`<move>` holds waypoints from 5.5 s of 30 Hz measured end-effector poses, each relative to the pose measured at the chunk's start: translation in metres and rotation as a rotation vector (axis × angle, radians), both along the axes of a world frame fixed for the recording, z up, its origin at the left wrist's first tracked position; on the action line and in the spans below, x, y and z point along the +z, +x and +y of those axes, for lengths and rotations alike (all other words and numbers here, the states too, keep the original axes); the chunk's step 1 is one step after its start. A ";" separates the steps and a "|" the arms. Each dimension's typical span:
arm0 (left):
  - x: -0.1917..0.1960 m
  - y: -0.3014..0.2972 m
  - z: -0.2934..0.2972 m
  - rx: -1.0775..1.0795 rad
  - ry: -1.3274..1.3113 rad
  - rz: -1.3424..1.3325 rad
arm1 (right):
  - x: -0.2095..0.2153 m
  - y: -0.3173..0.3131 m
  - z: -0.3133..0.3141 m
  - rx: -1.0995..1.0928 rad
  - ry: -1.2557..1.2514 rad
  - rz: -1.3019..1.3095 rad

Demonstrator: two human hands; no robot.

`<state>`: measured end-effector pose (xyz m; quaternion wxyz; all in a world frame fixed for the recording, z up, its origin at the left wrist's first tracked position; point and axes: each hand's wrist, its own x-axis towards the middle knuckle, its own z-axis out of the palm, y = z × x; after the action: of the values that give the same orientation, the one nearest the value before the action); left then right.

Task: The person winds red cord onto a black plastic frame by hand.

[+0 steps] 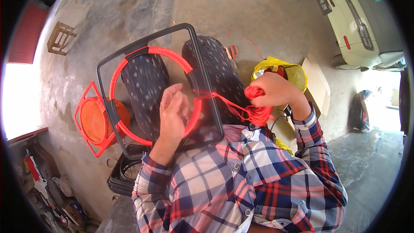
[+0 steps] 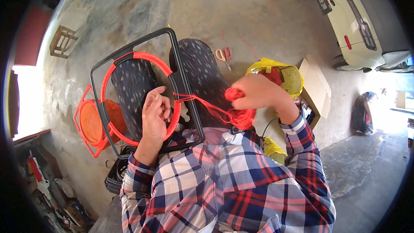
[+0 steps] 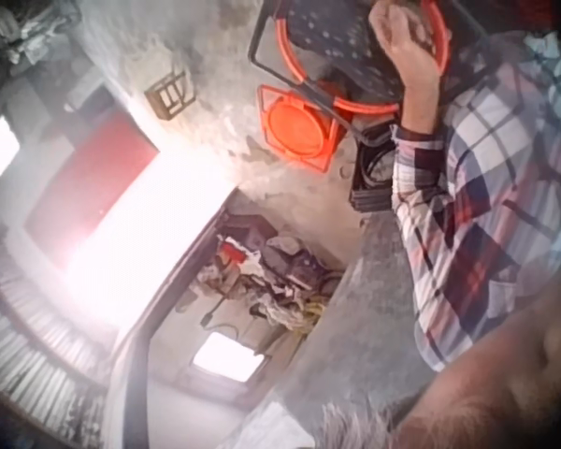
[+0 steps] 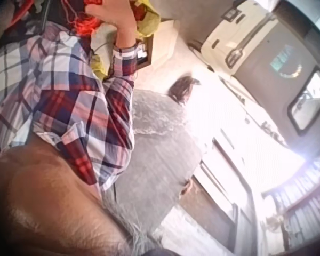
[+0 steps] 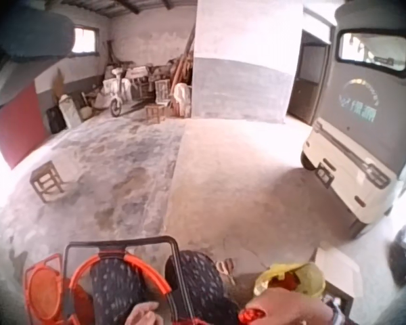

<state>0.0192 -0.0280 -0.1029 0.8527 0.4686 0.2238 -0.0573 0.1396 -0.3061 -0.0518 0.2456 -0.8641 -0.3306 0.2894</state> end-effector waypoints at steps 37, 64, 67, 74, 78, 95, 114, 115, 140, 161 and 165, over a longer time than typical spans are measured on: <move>0.001 0.006 -0.004 -0.222 -0.182 0.166 | -0.061 -0.043 -0.021 -0.988 0.717 0.556; -0.006 0.009 -0.005 -0.289 -0.206 0.124 | -0.112 -0.008 -0.021 -0.660 0.312 -0.019; -0.010 0.007 -0.002 -0.289 -0.249 0.135 | -0.068 0.007 0.014 -0.584 0.350 -0.251; 0.009 0.006 -0.027 0.174 0.119 -0.185 | -0.023 -0.002 0.109 0.248 0.424 -0.647; -0.006 0.005 -0.011 0.005 0.004 -0.040 | -0.023 0.001 0.103 -0.070 0.597 -0.846; -0.032 0.005 -0.002 -0.181 -0.275 0.100 | -0.057 -0.010 0.014 -0.625 1.225 0.555; -0.003 0.001 -0.013 -0.205 -0.043 0.024 | -0.044 -0.034 0.041 -0.422 0.611 0.421; -0.005 0.000 -0.012 -0.211 -0.046 0.035 | -0.039 -0.031 0.040 -0.519 0.664 0.525; -0.011 0.007 0.000 -0.096 -0.236 0.120 | -0.067 0.002 -0.163 -1.265 1.222 0.325; 0.001 -0.006 -0.021 0.166 0.161 -0.259 | -0.029 -0.028 0.116 0.091 0.610 -0.507; -0.002 -0.004 -0.019 0.144 0.043 -0.324 | -0.029 -0.021 0.110 -0.077 0.851 -0.190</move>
<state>0.0149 -0.0468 -0.1046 0.8693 0.4725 0.1179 0.0851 0.1184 -0.1959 -0.0805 0.5590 -0.7203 -0.4090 0.0372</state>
